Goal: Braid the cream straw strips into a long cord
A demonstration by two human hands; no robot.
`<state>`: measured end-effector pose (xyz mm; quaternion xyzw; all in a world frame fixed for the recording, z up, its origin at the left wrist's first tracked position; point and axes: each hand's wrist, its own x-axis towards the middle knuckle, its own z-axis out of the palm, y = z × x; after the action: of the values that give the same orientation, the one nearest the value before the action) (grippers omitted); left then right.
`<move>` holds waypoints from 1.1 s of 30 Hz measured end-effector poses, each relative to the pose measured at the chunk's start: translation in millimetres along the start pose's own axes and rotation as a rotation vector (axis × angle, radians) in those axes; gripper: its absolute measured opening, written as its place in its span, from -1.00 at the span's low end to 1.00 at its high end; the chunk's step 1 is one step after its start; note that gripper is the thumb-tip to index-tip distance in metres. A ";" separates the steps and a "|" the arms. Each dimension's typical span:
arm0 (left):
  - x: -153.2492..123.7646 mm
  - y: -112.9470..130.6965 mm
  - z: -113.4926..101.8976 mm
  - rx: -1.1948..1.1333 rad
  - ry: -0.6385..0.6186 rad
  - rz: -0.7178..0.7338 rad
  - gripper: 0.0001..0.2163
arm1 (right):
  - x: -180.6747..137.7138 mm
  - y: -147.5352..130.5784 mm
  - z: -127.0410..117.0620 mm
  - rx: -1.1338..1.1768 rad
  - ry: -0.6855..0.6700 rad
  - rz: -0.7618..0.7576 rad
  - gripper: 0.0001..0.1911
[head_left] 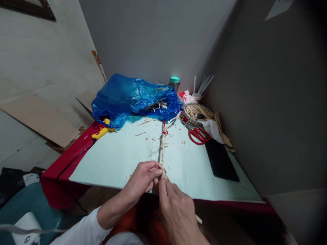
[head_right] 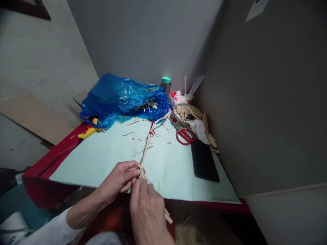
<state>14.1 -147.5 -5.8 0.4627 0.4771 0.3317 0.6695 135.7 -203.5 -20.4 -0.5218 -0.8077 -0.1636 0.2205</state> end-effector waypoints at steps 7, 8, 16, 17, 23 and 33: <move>-0.6 8.0 -3.5 0.037 -0.027 0.029 -0.82 | 7.2 19.3 -11.5 0.179 -0.106 -0.100 -0.78; -1.3 11.6 -3.7 0.065 -0.026 0.040 -0.83 | 11.5 26.9 -16.5 0.270 -0.109 -0.071 -0.81; -12.9 31.1 -8.8 0.263 -0.007 0.179 -0.91 | 44.9 45.1 -10.7 1.204 -0.493 0.357 -0.67; -14.2 31.5 -10.2 0.272 -0.011 0.189 -0.92 | 46.4 42.8 -6.7 1.256 -0.515 0.373 -0.66; -20.5 32.6 -16.8 0.313 -0.019 0.192 -0.87 | 48.8 39.7 3.3 1.293 -0.495 0.323 -0.61; -22.4 28.3 -27.5 0.304 -0.053 0.114 -0.90 | 35.5 29.3 19.2 1.448 -0.363 0.495 -0.58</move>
<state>-19.3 -149.0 24.9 0.5935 0.4769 0.2809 0.5843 146.2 -154.9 -17.0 -0.4315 -0.5970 0.5453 0.4001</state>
